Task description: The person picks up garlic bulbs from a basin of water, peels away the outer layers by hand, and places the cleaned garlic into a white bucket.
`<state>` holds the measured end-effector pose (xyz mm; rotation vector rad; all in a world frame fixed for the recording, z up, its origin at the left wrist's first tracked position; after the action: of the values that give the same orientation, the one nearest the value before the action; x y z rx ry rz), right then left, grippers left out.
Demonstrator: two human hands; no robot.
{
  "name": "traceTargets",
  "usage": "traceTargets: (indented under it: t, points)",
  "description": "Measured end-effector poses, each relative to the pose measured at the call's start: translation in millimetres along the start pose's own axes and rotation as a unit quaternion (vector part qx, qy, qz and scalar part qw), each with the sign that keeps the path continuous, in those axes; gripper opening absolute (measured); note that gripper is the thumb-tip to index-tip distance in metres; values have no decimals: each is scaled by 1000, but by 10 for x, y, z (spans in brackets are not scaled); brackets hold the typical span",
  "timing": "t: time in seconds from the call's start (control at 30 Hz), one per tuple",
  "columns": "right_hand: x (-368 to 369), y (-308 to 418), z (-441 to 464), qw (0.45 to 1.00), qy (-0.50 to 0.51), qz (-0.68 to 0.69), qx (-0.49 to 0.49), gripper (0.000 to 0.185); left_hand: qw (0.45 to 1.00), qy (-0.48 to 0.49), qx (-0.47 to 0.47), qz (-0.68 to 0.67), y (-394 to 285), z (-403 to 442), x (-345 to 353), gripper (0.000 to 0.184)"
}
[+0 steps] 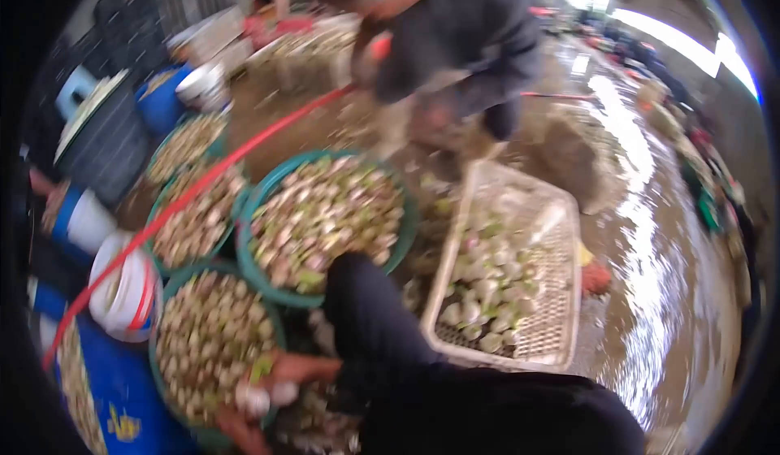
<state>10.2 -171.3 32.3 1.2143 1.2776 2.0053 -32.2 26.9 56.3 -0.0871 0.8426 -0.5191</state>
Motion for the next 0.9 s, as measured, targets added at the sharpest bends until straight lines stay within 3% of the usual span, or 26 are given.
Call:
traceTargets:
  t: [0.03, 0.07, 0.1, 0.13, 0.17, 0.2, 0.23, 0.27, 0.3, 0.33, 0.4, 0.43, 0.47, 0.5, 0.53, 0.57, 0.6, 0.63, 0.67, 0.7, 0.73, 0.8, 0.9]
  points:
    - [-48, 2, 20, 999, -36, 4, 12, 25, 981, 42, 174, 71, 136, -138, 4, 26]
    - [-41, 33, 37, 994, -89, 64, 30, 25, 992, 102, 78, -20, 275, -304, 50, 31]
    - [-55, 6, 76, 978, -147, 132, 70, 26, 887, 172, -317, -288, 251, -340, 88, 27]
    - [-53, 43, 92, 971, -175, 160, 40, 26, 807, 205, -413, -369, 158, -229, 58, 16]
    - [11, 99, 124, 949, -239, 203, 36, 23, 857, 319, -351, -202, 111, -142, 36, 21]
    - [-81, -39, 171, 949, -253, 188, 23, 24, 929, 295, -179, -135, 199, -362, 175, 34]
    - [-65, 36, 182, 952, -250, 173, 46, 24, 922, 361, -138, -21, 55, -264, 64, 44]
    - [-11, 83, 195, 946, -260, 182, 62, 22, 925, 330, -187, -2, -9, -218, 93, 48]
    - [-2, 72, 190, 948, -258, 179, 56, 22, 954, 251, -164, -11, -89, -78, 69, 44]
    - [10, 46, 162, 949, -260, 174, 49, 21, 952, 249, -175, -6, -150, 15, 57, 44]
    - [9, -4, 147, 950, -259, 164, 60, 21, 885, 165, -369, -231, -227, 170, 113, 37]
    - [22, 2, 154, 959, -254, 112, 52, 21, 925, 102, -306, -202, -224, 197, 205, 28]
    - [40, 15, 163, 965, -250, 60, 43, 21, 924, 100, -307, -206, -227, 187, 225, 28]
    - [103, 92, 160, 962, -259, 41, 77, 20, 939, 120, -295, -127, -230, 186, 240, 26]
    - [70, -1, 138, 970, -240, 10, 17, 19, 951, 137, -271, -60, -261, 237, 322, 23]
    - [39, -155, 123, 964, -260, -37, -47, 21, 956, 101, -262, -83, -217, 140, 393, 17]
    - [74, 46, 93, 923, -233, -292, -90, 25, 947, 147, -270, -90, -310, 234, 340, 18]
    - [92, 97, 45, 924, -241, -274, -115, 29, 946, 139, -269, -118, -277, 168, 435, 20]
    - [105, 45, 56, 885, -256, -358, -152, 30, 947, 162, -260, -101, -320, 204, 407, 19]
    - [88, -17, 57, 870, -250, -383, -186, 31, 955, 117, -247, -113, -371, 216, 444, 16]
    - [132, -33, 58, 890, -234, -359, -155, 31, 981, 34, -173, -78, -235, 70, 590, 23]
    - [127, -131, 88, 893, -246, -344, -155, 31, 923, 264, -281, 18, -489, 279, 273, 30]
    - [227, -6, 40, 894, -250, -343, -145, 36, 917, 266, -298, 24, -505, 277, 265, 27]
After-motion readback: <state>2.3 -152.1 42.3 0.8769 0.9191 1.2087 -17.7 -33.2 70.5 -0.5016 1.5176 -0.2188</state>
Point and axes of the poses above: each hand's wrist, its own z-axis towards the middle knuckle, its own x-axis out of the palm, y = z × x, the point moved 1 cm from there along z, towards the middle knuckle, and after that the axes turned 10 degrees about z, right-handed, at the moved point
